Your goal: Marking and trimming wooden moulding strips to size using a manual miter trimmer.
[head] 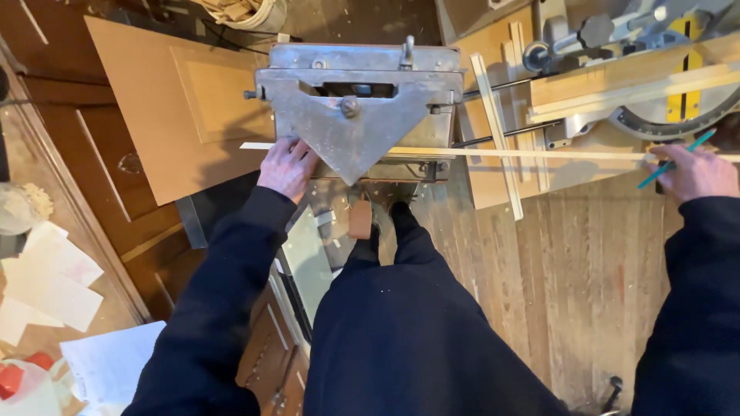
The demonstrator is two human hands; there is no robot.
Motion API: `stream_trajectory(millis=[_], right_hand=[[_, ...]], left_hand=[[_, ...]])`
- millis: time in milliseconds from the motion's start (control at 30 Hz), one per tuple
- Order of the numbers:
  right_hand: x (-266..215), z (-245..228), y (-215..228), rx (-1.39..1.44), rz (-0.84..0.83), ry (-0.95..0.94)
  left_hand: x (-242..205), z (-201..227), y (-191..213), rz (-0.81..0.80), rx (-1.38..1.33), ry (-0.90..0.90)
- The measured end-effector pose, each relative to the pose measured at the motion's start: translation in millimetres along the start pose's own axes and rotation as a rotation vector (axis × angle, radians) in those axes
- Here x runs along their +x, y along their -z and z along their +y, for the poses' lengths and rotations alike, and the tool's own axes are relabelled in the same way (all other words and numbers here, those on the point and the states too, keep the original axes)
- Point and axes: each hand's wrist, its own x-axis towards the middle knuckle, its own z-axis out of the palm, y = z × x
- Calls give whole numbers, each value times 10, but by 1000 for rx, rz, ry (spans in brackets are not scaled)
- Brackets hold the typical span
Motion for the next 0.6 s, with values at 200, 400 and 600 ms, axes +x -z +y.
stream_trajectory(millis=[200,400,600], right_hand=[[142,-994,673,309,137,-17],[712,-3214,1204,881,234,132],[924,-3941,779,632,131,176]], left_hand=[[62,93,99,37,-69,25],[30,23,75,101,-101,-53],[-17,-36,-45,77,-44,-93]])
